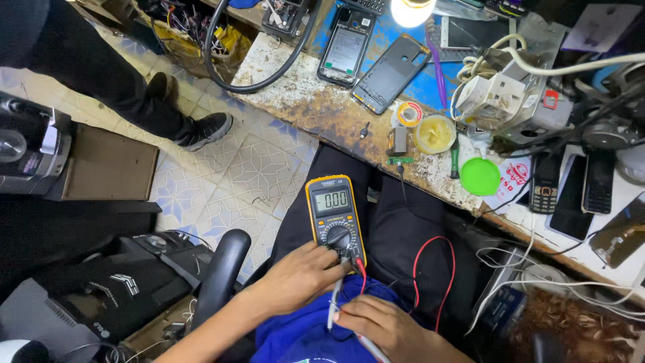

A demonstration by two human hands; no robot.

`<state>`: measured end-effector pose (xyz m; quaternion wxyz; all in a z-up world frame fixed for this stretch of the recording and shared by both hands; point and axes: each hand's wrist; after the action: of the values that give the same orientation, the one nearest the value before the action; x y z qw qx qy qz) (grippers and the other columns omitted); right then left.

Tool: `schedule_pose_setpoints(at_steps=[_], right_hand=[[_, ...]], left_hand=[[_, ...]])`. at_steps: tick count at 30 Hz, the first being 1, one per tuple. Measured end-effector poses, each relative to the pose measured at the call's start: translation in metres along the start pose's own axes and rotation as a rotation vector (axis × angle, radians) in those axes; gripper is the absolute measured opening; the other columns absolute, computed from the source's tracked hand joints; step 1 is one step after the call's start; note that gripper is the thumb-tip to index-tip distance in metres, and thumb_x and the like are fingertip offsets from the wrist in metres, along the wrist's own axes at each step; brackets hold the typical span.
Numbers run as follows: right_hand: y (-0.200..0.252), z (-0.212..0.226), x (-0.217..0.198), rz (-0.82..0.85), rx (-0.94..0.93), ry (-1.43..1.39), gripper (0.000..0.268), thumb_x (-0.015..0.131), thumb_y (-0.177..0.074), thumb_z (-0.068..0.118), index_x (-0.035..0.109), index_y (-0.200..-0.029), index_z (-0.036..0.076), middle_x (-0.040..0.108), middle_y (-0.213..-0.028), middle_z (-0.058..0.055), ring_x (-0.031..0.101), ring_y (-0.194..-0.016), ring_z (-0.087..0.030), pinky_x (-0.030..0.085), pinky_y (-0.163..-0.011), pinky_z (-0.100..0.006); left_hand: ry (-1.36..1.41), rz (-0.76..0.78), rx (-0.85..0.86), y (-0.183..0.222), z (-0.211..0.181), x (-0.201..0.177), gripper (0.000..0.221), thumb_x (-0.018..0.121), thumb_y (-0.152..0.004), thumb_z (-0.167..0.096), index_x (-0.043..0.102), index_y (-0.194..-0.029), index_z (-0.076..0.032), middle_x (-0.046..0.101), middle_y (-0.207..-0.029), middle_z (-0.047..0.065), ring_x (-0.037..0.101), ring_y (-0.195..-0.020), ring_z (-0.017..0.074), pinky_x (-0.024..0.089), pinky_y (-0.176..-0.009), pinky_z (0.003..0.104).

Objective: The person uses a multimeter to test a small green circuit board, placing the probes on various components and solder points while the meter displays different readings. The person then uses a soldering iron to apply heat to a connection point on the board.

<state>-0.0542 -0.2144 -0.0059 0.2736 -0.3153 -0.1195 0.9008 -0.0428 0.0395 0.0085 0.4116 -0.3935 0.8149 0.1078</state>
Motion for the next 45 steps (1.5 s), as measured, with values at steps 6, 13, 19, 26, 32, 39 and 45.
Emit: schedule_pose_setpoints(at_steps=[6,13,19,26,32,39,45], right_hand=[[-0.006,-0.001,0.022,0.480,0.022,0.231,0.049,0.038,-0.106,0.008,0.041,-0.153,-0.004,0.059,-0.126,-0.021,0.053,-0.112,-0.035,0.041,-0.095,-0.047],[-0.013,-0.037,-0.022,0.056,0.141,0.490,0.041,0.054,-0.091,0.000,0.062,-0.131,0.001,0.066,-0.109,-0.014,0.062,-0.098,-0.033,0.046,-0.080,-0.044],[-0.007,-0.072,-0.069,-0.530,0.524,0.691,0.024,0.075,-0.095,0.005,0.069,-0.118,0.005,0.065,-0.102,-0.006,0.064,-0.094,-0.028,0.049,-0.085,-0.040],[-0.024,-0.126,-0.056,-0.569,0.838,0.641,0.031,0.086,-0.089,0.034,0.070,-0.100,0.010,0.067,-0.077,-0.005,0.070,-0.075,-0.029,0.056,-0.067,-0.044],[-0.038,-0.148,-0.046,-0.598,0.838,0.530,0.012,0.074,-0.092,0.011,0.074,-0.103,0.007,0.072,-0.081,-0.019,0.071,-0.083,-0.044,0.054,-0.067,-0.053],[-0.019,-0.124,-0.057,-0.698,0.740,0.517,0.008,0.077,-0.096,0.012,0.076,-0.103,0.008,0.069,-0.074,-0.017,0.070,-0.072,-0.038,0.052,-0.059,-0.045],[-0.011,-0.109,-0.058,-0.664,0.770,0.328,0.015,0.064,-0.102,0.009,0.069,-0.113,0.002,0.072,-0.095,-0.011,0.067,-0.081,-0.021,0.052,-0.077,-0.035]], left_hand=[[-0.316,0.533,-0.203,0.048,-0.003,0.032,0.036,0.075,-0.073,-0.004,0.064,-0.105,-0.015,0.066,-0.095,0.007,0.065,-0.085,0.0313,0.047,-0.078,0.042],[-0.255,0.404,-0.277,0.022,-0.010,0.036,0.037,0.071,-0.075,-0.009,0.068,-0.112,-0.011,0.073,-0.094,0.010,0.072,-0.085,0.0328,0.052,-0.076,0.045],[-0.089,0.037,-0.197,-0.052,0.005,0.017,0.013,0.061,-0.089,-0.013,0.064,-0.101,-0.008,0.064,-0.082,0.010,0.067,-0.082,0.0348,0.050,-0.071,0.042],[-0.255,-0.300,-0.198,-0.143,0.068,0.034,0.023,0.060,-0.096,-0.016,0.063,-0.116,-0.006,0.060,-0.090,0.010,0.066,-0.084,0.0341,0.052,-0.069,0.043],[-0.299,-0.298,-0.236,-0.168,0.106,0.068,0.029,0.064,-0.088,-0.023,0.064,-0.114,-0.010,0.062,-0.088,0.008,0.068,-0.079,0.0319,0.053,-0.066,0.042],[0.015,-0.345,-0.311,-0.168,0.087,0.033,0.024,0.057,-0.098,-0.027,0.064,-0.113,-0.010,0.062,-0.086,0.012,0.070,-0.081,0.0397,0.053,-0.065,0.046],[0.514,-0.342,-0.402,-0.163,0.071,0.035,0.025,0.064,-0.095,-0.032,0.060,-0.078,-0.014,0.058,-0.062,0.002,0.051,-0.057,0.0165,0.036,-0.058,0.037]])
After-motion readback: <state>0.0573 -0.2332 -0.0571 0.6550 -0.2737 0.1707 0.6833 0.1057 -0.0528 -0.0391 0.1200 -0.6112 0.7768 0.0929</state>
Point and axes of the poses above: each hand's wrist, its own y-axis away from the middle knuckle, its own x-axis out of the palm, z = x × y
